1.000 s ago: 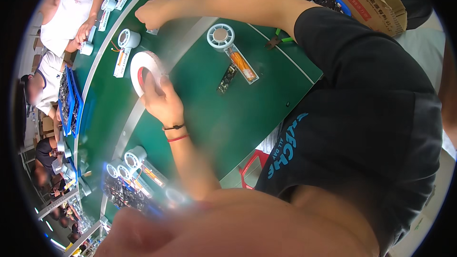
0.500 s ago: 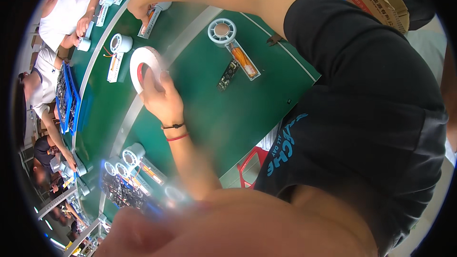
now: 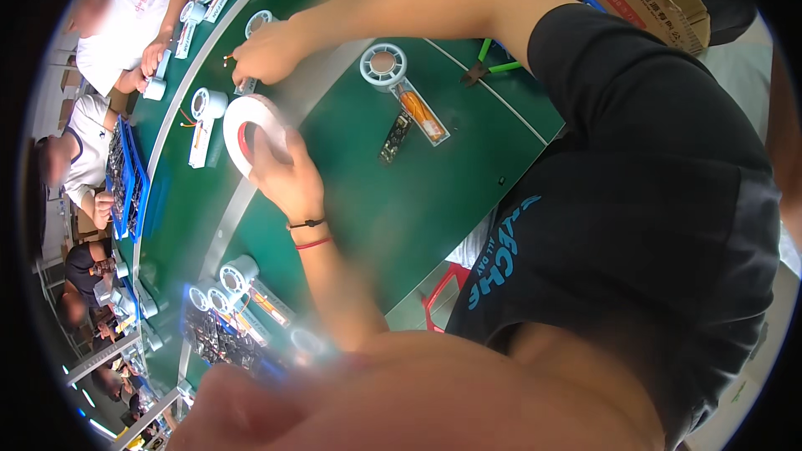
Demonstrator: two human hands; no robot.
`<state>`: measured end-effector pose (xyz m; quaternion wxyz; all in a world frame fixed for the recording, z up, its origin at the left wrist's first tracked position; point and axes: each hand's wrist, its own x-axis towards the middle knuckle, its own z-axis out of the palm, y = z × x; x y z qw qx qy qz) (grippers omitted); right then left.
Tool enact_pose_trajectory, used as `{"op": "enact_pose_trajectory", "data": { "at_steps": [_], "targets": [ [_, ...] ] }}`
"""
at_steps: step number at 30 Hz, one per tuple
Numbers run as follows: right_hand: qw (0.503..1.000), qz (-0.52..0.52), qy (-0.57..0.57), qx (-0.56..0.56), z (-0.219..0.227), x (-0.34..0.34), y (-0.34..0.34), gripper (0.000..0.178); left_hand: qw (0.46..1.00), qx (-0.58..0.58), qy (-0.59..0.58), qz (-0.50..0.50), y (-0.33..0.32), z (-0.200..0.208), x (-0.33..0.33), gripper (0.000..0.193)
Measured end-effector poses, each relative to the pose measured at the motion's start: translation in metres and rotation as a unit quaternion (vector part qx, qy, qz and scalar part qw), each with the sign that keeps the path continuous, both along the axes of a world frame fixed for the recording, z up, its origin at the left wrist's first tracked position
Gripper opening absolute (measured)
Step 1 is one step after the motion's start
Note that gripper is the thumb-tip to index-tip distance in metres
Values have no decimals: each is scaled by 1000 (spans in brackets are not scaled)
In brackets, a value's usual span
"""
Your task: Assembling small electronic components at a factory workbench.
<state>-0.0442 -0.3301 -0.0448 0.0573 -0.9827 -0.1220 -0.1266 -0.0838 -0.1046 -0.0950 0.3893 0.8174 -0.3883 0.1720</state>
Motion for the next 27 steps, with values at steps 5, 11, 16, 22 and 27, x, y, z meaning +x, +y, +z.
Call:
{"op": "enact_pose_trajectory", "data": {
  "at_steps": [5, 11, 16, 22, 27],
  "targets": [
    [994, 53, 23, -93, -5, 9, 8, 36, 999, 4, 14, 38, 1, 1, 3, 56],
    [997, 73, 19, -12, -8, 7, 16, 37, 998, -1, 47, 36, 3, 2, 1, 59],
    [987, 88, -37, 128, -8, 0, 18, 32, 996, -23, 78, 35, 1, 9, -3, 58],
    [958, 88, -32, 273, 27, -74, 20, 23, 998, 18, 65, 20, -1, 20, -15, 56],
    [958, 56, -46, 278, 32, -130, 27, 13, 994, -10, 110, 4, -7, 21, -36, 54]
  ]
}}
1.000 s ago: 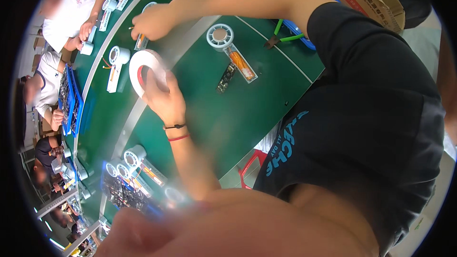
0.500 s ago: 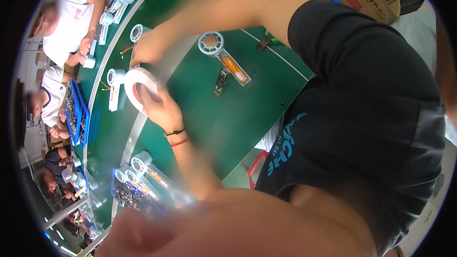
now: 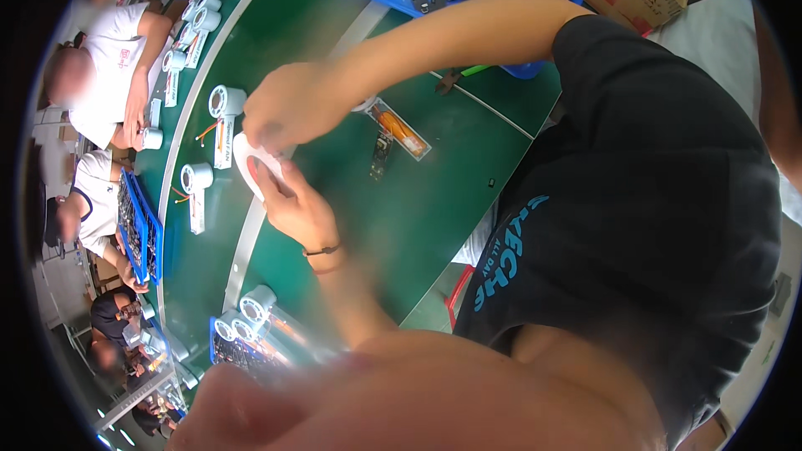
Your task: Assembling small electronic components at a factory workbench.
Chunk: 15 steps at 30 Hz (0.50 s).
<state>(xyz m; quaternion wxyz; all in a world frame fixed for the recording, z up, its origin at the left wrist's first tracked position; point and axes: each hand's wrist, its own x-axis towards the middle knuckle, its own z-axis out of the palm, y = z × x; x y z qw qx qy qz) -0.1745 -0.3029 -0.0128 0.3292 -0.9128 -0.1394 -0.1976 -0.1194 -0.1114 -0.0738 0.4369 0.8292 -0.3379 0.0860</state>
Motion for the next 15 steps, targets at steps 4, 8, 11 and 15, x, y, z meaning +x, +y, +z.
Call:
{"op": "enact_pose_trajectory", "data": {
  "at_steps": [4, 8, 11, 15],
  "targets": [
    [996, -29, -69, -45, -6, -30, 3, 9, 997, 8, 69, -32, -5, 6, -11, 53],
    [991, -64, -119, 1, -3, -53, -4, 8, 996, 76, -9, -49, -3, 3, -11, 55],
    [981, -105, -155, 50, 2, -77, -13, 10, 944, 253, -211, -8, 4, 1, -7, 57],
    [963, -230, 8, 140, -12, -120, -32, 14, 928, 282, -242, 26, -10, 2, -22, 51]
  ]
}}
